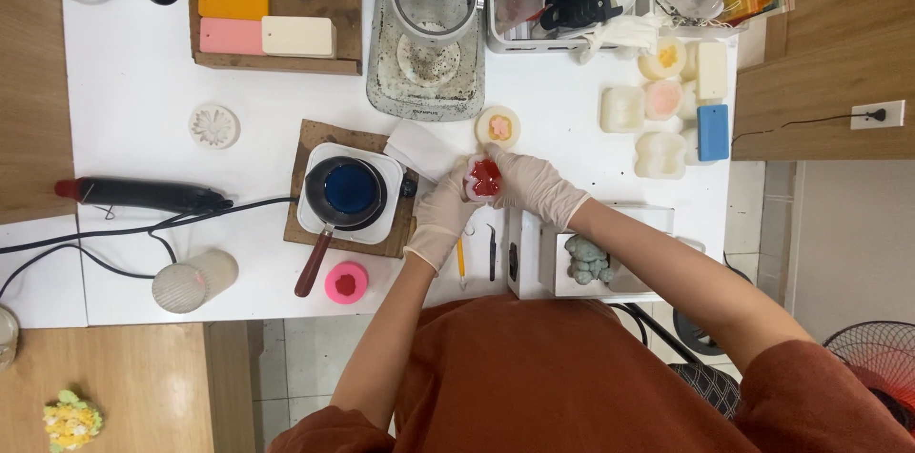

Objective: The person stirs melted blue wax in a pot on a hot plate, pours wax into silicone molds, presses a star-shaped mold into place, and handles and arranges molded candle pieces on the workbench. They also move a metal pot to the wooden table and handle paper and small items.

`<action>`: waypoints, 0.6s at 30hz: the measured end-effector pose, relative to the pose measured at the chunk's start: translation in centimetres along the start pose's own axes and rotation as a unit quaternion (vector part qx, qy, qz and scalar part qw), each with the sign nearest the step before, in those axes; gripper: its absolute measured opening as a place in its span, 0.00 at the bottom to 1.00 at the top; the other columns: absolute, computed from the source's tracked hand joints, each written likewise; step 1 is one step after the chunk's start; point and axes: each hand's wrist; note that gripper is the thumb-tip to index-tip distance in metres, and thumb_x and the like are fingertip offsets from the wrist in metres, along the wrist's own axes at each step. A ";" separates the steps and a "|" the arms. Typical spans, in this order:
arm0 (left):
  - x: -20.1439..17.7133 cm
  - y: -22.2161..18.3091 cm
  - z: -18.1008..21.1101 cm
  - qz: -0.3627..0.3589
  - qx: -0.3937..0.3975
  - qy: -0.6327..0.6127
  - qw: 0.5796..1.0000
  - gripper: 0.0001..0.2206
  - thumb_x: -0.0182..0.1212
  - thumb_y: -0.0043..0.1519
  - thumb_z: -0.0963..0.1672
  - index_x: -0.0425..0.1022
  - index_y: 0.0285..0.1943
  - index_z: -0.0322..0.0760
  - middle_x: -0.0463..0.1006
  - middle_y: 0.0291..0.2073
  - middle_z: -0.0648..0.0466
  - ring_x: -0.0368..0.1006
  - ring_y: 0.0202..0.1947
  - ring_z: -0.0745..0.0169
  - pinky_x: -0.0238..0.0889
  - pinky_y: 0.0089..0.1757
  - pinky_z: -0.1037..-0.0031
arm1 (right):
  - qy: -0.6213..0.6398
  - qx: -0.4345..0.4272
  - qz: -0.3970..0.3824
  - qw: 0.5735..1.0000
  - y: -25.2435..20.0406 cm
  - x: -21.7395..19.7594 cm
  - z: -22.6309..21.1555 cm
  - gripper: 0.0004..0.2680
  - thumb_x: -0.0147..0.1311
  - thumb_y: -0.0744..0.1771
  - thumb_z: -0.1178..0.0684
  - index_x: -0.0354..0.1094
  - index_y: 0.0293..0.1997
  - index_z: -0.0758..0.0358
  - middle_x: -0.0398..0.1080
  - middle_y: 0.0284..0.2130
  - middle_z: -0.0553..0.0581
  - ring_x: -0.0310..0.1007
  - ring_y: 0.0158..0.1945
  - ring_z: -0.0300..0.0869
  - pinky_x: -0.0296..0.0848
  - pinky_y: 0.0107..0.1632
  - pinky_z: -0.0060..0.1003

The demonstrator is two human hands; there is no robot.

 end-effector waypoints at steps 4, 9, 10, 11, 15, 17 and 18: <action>0.0 -0.1 0.3 0.004 -0.007 -0.002 1.000 0.31 0.71 0.53 0.49 0.66 0.67 0.56 0.79 0.54 0.52 0.76 0.49 0.44 0.70 0.47 0.59 | -0.005 -0.005 0.004 1.000 -0.2 -0.3 0.1 0.39 0.74 0.56 0.46 0.48 0.71 0.61 0.75 0.40 0.68 0.77 0.43 0.60 0.76 0.43 0.50; -0.4 -0.8 1.5 0.022 0.002 -0.029 0.999 0.28 0.71 0.54 0.52 0.68 0.65 0.57 0.80 0.53 0.53 0.77 0.50 0.48 0.71 0.48 0.62 | 0.004 -0.018 0.012 1.000 -0.6 -0.6 0.2 0.39 0.72 0.57 0.49 0.46 0.74 0.61 0.75 0.41 0.68 0.78 0.43 0.58 0.77 0.44 0.47; -0.6 -0.9 1.7 0.022 0.002 -0.029 0.999 0.28 0.71 0.54 0.52 0.68 0.65 0.57 0.80 0.53 0.53 0.77 0.50 0.48 0.71 0.48 0.62 | 0.004 -0.019 0.012 1.000 -0.8 -0.7 0.2 0.39 0.72 0.57 0.49 0.46 0.74 0.61 0.75 0.41 0.68 0.78 0.43 0.58 0.77 0.44 0.47; -0.7 -1.1 2.0 0.011 -0.021 -0.019 1.000 0.29 0.71 0.54 0.52 0.67 0.66 0.58 0.80 0.53 0.53 0.77 0.50 0.48 0.70 0.48 0.62 | 0.001 -0.022 0.016 1.000 -0.9 -0.8 0.2 0.39 0.73 0.57 0.49 0.46 0.74 0.62 0.75 0.41 0.68 0.78 0.43 0.58 0.77 0.44 0.47; -1.0 -1.8 2.6 0.023 -0.024 -0.040 0.999 0.29 0.70 0.55 0.53 0.67 0.67 0.60 0.80 0.54 0.54 0.77 0.51 0.48 0.71 0.49 0.63 | -0.004 -0.038 0.028 0.999 -1.5 -1.5 0.0 0.39 0.74 0.56 0.50 0.48 0.72 0.61 0.74 0.41 0.68 0.78 0.43 0.59 0.76 0.44 0.48; -0.8 -2.0 2.7 0.038 -0.002 -0.046 0.998 0.28 0.69 0.55 0.52 0.68 0.67 0.59 0.80 0.55 0.53 0.77 0.51 0.46 0.71 0.48 0.62 | -0.005 -0.042 0.028 0.999 -1.8 -2.0 0.0 0.39 0.74 0.56 0.50 0.48 0.72 0.60 0.75 0.41 0.68 0.77 0.43 0.60 0.76 0.44 0.48; -0.7 -2.2 2.7 0.053 0.020 -0.054 0.997 0.27 0.69 0.56 0.52 0.69 0.67 0.58 0.79 0.56 0.52 0.76 0.51 0.45 0.71 0.47 0.61 | -0.007 -0.045 0.027 0.999 -1.9 -2.3 -0.1 0.39 0.74 0.56 0.50 0.49 0.71 0.60 0.75 0.41 0.67 0.77 0.43 0.60 0.76 0.44 0.48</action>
Point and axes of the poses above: each hand's wrist, its own y-axis towards the middle knuckle, its own x-axis out of the palm, z = x × y
